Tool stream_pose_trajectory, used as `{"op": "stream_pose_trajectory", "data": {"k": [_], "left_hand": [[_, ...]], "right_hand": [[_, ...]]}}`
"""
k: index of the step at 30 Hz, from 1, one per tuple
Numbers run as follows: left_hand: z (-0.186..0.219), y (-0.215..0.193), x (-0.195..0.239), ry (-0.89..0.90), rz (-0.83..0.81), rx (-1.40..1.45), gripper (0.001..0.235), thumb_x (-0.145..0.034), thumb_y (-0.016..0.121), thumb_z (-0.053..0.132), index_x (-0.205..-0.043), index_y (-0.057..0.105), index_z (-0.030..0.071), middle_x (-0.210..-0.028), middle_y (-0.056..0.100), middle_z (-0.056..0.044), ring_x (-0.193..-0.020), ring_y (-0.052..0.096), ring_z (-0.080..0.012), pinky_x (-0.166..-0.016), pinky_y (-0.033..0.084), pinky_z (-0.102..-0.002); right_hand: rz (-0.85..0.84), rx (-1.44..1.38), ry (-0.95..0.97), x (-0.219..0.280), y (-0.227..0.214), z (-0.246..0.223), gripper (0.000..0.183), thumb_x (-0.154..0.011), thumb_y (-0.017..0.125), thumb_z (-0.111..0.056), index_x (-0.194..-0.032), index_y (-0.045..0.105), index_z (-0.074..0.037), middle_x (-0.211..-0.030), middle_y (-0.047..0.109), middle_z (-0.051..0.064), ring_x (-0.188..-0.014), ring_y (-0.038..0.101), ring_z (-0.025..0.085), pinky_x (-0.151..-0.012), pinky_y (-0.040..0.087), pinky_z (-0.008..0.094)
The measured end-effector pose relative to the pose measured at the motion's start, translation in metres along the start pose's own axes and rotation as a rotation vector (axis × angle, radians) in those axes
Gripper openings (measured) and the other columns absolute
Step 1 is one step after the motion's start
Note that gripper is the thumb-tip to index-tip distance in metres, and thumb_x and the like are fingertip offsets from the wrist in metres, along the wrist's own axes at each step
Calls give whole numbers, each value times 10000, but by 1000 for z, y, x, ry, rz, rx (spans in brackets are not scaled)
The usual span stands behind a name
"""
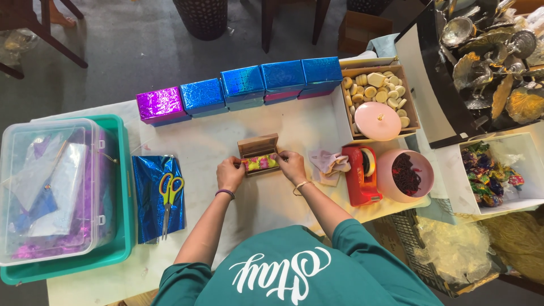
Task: The recorder puts small items inside a wooden box and then wraps the box with blue decorative foil, securing it with tape.
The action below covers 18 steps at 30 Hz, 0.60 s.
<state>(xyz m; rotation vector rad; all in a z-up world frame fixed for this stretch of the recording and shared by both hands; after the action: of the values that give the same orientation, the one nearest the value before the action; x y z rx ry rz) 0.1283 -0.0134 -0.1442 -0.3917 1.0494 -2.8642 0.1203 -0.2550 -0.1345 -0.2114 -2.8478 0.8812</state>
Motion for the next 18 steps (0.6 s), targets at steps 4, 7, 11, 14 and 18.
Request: {"op": "stream_pose_trajectory", "data": {"k": [4, 7, 11, 14, 18], "left_hand": [[10, -7, 2, 35, 1, -68, 205, -826, 719, 250, -918, 782, 77, -882, 771, -139, -853, 744, -323, -804, 584, -420], [18, -7, 6, 64, 12, -120, 191, -827, 731, 259, -919, 777, 98, -888, 767, -137, -855, 740, -330, -795, 583, -432], [33, -7, 11, 102, 9, -244, 204, -840, 758, 302, -935, 756, 121, -880, 754, -143, -856, 726, -359, -770, 577, -467], [41, -2, 9, 107, -27, -331, 234, -842, 771, 333, -935, 742, 120, -875, 747, -155, -850, 721, -375, -749, 578, -482], [27, 24, -5, 160, -58, -552, 129, -851, 723, 236, -919, 743, 129, -869, 749, -155, -830, 737, -361, -706, 594, -470]], "right_hand": [[25, 91, -85, 0, 1, -13, 260, -852, 765, -290, -875, 789, -33, -795, 730, 166, -719, 719, 296, -695, 557, 383], [32, 248, -305, 0, 2, -25, 202, -853, 741, -232, -828, 767, -34, -865, 713, 161, -792, 684, 343, -728, 543, 437], [-45, 495, -536, 1, 10, -33, 156, -923, 665, -177, -867, 706, -38, -910, 684, 150, -843, 681, 338, -738, 556, 439], [-84, 566, -617, -5, 16, -30, 104, -899, 627, -118, -893, 702, -46, -921, 691, 146, -858, 698, 324, -752, 570, 427], [-264, 817, -544, -20, 53, 0, 103, -865, 611, -85, -852, 711, -66, -951, 700, 169, -872, 718, 319, -759, 589, 419]]}}
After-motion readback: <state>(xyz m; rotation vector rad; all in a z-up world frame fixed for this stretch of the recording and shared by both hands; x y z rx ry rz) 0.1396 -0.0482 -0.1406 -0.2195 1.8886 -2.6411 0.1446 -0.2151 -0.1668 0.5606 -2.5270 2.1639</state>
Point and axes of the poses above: each hand's wrist, its own x-axis away from the middle knuckle, its own y-axis out of the palm, z = x × y, the point moved 4 cm from there along -x, towards the middle knuckle
